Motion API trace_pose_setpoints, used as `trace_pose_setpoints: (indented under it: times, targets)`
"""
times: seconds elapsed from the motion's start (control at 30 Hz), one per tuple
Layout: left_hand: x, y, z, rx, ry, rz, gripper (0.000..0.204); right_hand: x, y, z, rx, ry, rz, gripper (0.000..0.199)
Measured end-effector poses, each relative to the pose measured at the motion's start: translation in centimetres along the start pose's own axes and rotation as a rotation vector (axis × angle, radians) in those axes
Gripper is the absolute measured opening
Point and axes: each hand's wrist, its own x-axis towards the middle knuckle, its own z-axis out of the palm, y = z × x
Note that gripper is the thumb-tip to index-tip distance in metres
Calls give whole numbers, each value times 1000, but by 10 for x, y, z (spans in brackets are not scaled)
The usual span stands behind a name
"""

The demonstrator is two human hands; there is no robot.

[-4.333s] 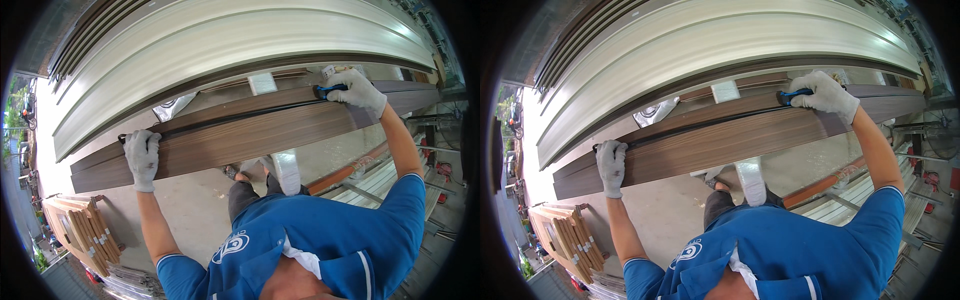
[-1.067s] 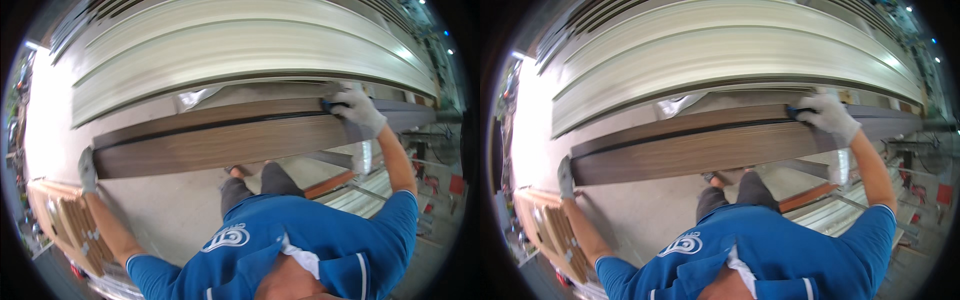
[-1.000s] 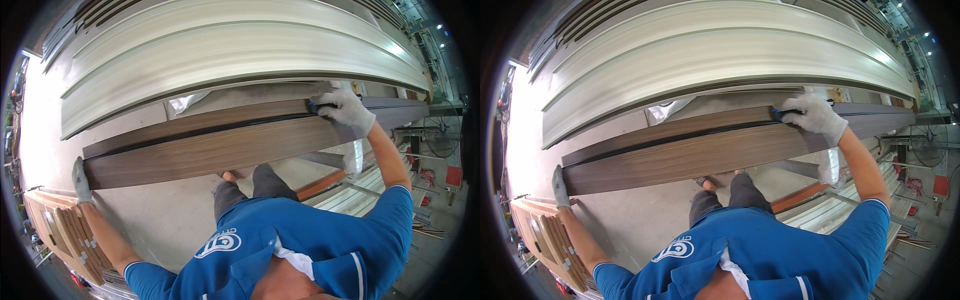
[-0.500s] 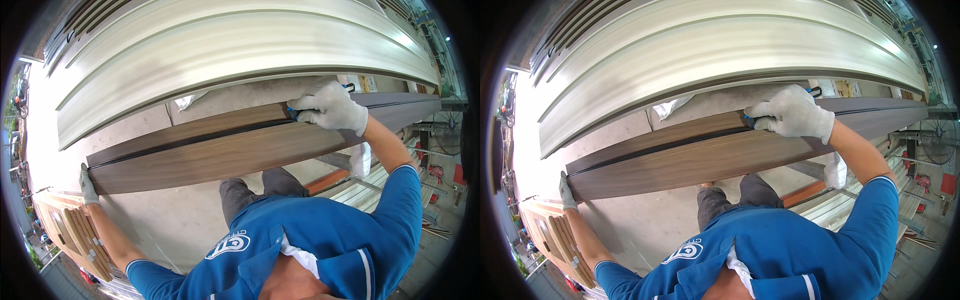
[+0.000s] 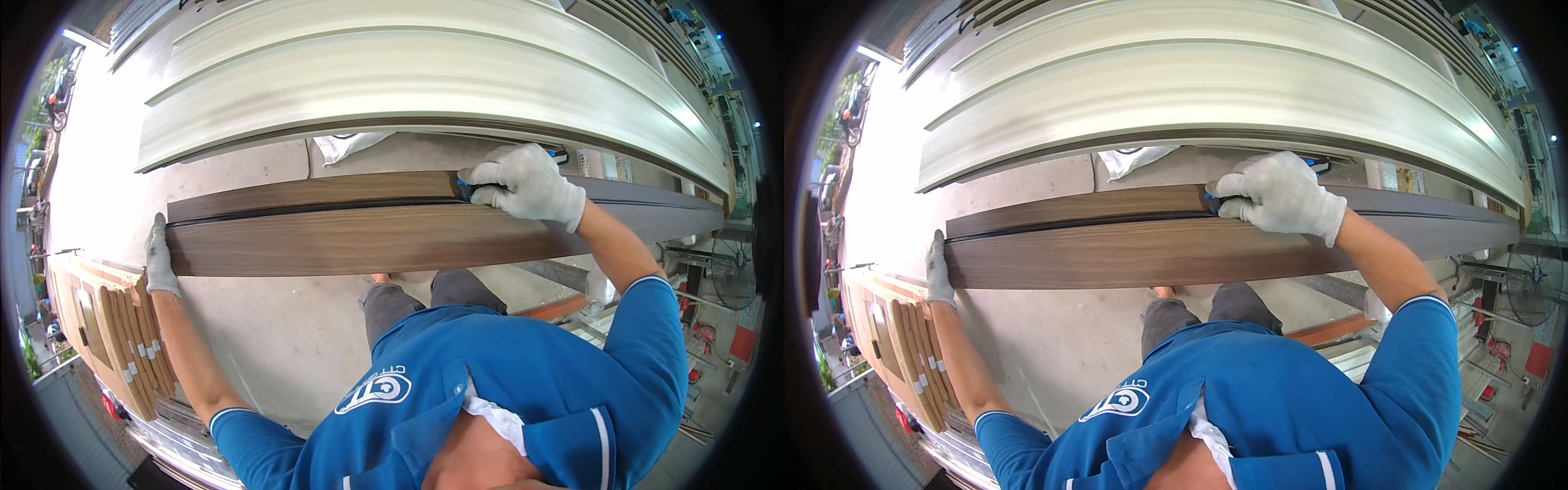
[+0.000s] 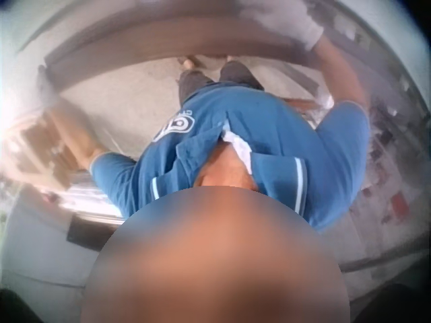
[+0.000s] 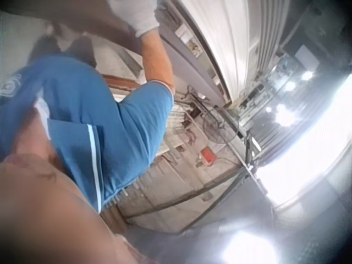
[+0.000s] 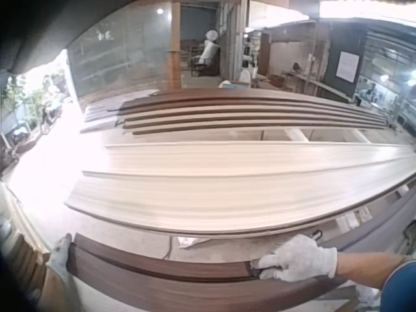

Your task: The person uses a blue-handled tool to press a black rubber seal strip into the groove of long wooden planks. They work on several planks, moving them on a metal rack and handling the strip with both hands to ensure it is seated along the length.

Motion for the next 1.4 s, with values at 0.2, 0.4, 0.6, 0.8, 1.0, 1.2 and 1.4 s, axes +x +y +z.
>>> trace_pose_setpoints:
  times: [0.2, 0.4, 0.6, 0.8, 1.0, 1.2, 1.4]
  targets:
    - [-20, 12, 9, -43, 12, -30, 66, 17, -13, 6, -42, -53, -1, 24]
    - [-44, 6, 10, -55, 72, -39, 61, 34, -34, 16, -45, -105, -66, 25]
    - [-60, -10, 11, -85, 50, 23, 64, 52, -62, 33, -45, -60, -121, 24]
    - [-67, -4, 15, -75, 24, 46, 48, 74, -84, 44, -73, -52, -139, 24]
    - [-73, 0, 18, -158, -3, 104, 44, 113, -113, 63, -64, -60, -172, 26]
    - [-70, -1, 18, -225, -57, 59, 45, 150, -145, 74, -38, -59, -211, 26]
    - [-75, 2, 17, -233, -37, 40, 45, 199, -189, 91, 16, -62, -240, 23]
